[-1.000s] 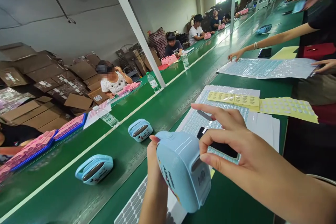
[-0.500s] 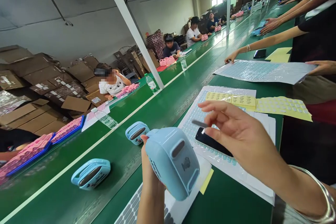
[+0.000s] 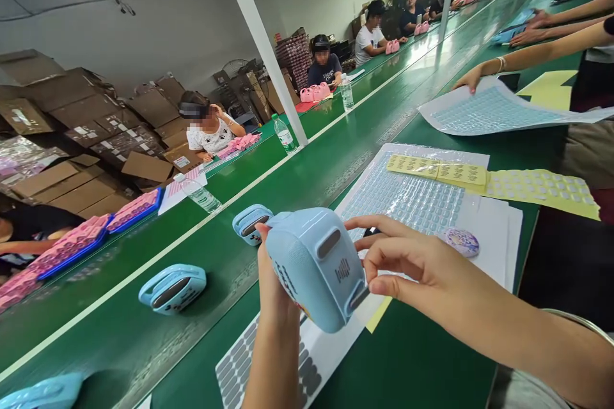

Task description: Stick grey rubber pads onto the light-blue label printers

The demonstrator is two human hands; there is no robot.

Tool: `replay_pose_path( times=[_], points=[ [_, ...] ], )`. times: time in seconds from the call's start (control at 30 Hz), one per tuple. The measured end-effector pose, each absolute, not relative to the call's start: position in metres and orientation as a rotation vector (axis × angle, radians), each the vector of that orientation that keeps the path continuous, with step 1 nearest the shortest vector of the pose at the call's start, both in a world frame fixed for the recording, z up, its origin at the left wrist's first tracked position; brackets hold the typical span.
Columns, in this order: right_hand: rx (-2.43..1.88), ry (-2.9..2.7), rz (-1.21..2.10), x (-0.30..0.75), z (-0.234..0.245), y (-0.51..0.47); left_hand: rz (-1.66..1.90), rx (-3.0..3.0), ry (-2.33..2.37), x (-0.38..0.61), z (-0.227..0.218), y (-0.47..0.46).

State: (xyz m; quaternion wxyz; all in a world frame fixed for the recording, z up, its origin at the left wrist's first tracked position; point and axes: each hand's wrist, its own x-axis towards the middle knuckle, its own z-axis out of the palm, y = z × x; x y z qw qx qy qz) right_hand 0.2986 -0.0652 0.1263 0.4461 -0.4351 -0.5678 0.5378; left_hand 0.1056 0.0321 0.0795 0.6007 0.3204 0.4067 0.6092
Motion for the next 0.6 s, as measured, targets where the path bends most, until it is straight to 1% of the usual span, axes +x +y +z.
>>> replay_pose_path(
  times=[0.23, 0.4, 0.6],
  points=[
    [-1.042, -1.271, 1.355, 0.292, 0.121, -0.062, 1.419, 0.764, 1.058, 0.104, 0.084, 0.026],
    [-1.037, -1.247, 1.332, 0.289, 0.119, -0.061, 1.422, 0.756, 1.050, 0.104, 0.081, 0.028],
    [-1.044, -1.267, 1.244, 0.287, 0.116, -0.062, 1.426, 0.753, 1.122, 0.102, 0.081, 0.029]
  ],
)
